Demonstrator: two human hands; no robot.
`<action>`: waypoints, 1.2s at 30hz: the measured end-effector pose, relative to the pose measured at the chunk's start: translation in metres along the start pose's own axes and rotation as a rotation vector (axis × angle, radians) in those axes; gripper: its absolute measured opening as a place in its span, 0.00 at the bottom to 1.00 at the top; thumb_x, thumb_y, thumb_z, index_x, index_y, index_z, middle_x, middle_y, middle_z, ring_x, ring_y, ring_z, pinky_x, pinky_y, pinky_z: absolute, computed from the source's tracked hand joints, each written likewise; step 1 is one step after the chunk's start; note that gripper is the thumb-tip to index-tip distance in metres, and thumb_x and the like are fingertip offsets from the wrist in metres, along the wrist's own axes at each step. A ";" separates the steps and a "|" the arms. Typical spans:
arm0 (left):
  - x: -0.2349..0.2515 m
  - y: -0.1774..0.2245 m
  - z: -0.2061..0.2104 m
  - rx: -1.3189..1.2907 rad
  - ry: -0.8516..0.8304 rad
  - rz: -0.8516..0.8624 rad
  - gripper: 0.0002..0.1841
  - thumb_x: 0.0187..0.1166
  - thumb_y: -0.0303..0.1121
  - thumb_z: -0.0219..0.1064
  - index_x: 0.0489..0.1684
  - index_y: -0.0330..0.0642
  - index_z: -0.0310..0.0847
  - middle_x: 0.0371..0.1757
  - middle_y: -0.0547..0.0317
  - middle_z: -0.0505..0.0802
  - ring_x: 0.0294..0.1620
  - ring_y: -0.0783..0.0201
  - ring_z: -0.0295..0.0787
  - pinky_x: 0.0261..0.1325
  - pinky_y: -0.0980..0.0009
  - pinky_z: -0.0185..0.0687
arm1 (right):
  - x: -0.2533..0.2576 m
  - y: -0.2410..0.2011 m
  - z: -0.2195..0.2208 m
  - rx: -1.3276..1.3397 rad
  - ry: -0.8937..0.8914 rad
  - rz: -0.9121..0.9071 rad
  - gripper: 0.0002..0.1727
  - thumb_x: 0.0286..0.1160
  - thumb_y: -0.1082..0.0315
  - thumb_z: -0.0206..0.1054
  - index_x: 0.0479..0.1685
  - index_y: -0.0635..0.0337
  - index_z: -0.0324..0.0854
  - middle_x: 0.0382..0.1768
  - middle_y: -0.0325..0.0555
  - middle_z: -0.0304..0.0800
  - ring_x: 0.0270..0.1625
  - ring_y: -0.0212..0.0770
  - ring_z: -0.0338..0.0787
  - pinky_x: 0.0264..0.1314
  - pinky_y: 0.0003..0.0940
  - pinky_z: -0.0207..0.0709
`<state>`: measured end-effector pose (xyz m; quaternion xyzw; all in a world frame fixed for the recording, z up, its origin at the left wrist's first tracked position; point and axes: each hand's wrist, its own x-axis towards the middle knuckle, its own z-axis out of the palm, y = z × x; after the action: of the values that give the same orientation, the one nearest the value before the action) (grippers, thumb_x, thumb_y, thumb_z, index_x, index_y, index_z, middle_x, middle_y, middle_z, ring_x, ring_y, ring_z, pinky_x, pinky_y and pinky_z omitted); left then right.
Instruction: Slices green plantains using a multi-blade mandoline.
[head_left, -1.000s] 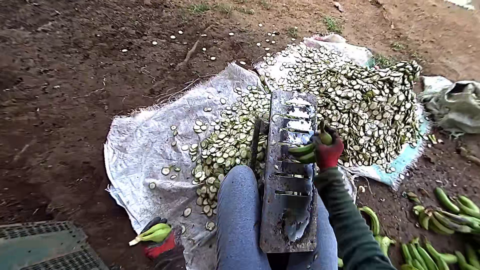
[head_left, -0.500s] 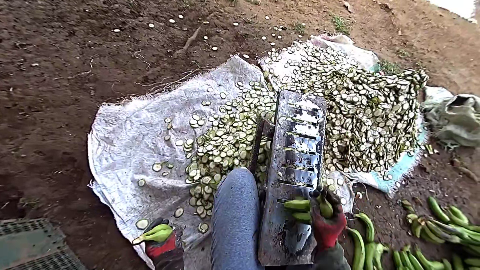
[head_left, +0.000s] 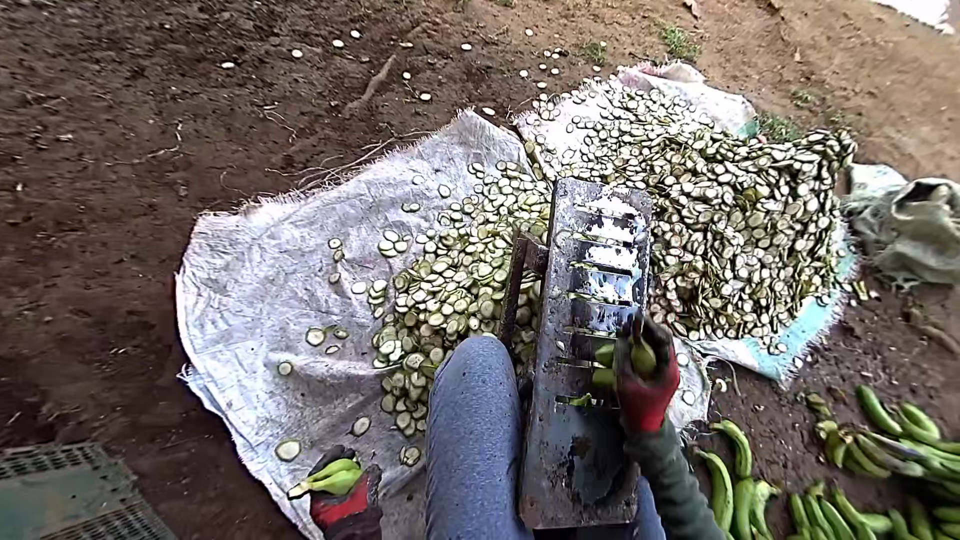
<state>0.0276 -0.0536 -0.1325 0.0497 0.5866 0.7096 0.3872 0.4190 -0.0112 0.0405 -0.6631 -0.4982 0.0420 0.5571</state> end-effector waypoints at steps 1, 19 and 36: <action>0.002 -0.004 -0.005 0.070 -0.011 0.007 0.15 0.92 0.25 0.40 0.61 0.22 0.68 0.40 0.58 0.82 0.37 0.79 0.77 0.47 0.81 0.79 | -0.047 -0.007 -0.017 0.038 0.003 -0.013 0.22 0.64 0.71 0.73 0.59 0.69 0.84 0.53 0.47 0.92 0.56 0.31 0.91 0.64 0.28 0.86; -0.017 -0.011 -0.016 0.126 -0.051 0.003 0.14 0.92 0.26 0.42 0.61 0.30 0.71 0.41 0.65 0.84 0.37 0.80 0.81 0.44 0.81 0.81 | 0.020 -0.012 -0.001 -0.298 -0.167 -0.137 0.18 0.60 0.60 0.80 0.40 0.66 0.88 0.40 0.56 0.91 0.41 0.48 0.92 0.44 0.45 0.88; -0.040 -0.005 -0.009 0.173 -0.055 -0.003 0.15 0.91 0.24 0.43 0.66 0.25 0.68 0.44 0.61 0.82 0.38 0.80 0.78 0.46 0.81 0.79 | 0.184 0.014 0.092 -0.356 -0.070 -0.052 0.23 0.75 0.61 0.69 0.63 0.69 0.81 0.62 0.67 0.84 0.66 0.61 0.85 0.72 0.54 0.78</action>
<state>0.0530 -0.0848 -0.1244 0.1017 0.6349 0.6540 0.3986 0.4636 0.1844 0.0864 -0.7362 -0.5338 -0.0383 0.4143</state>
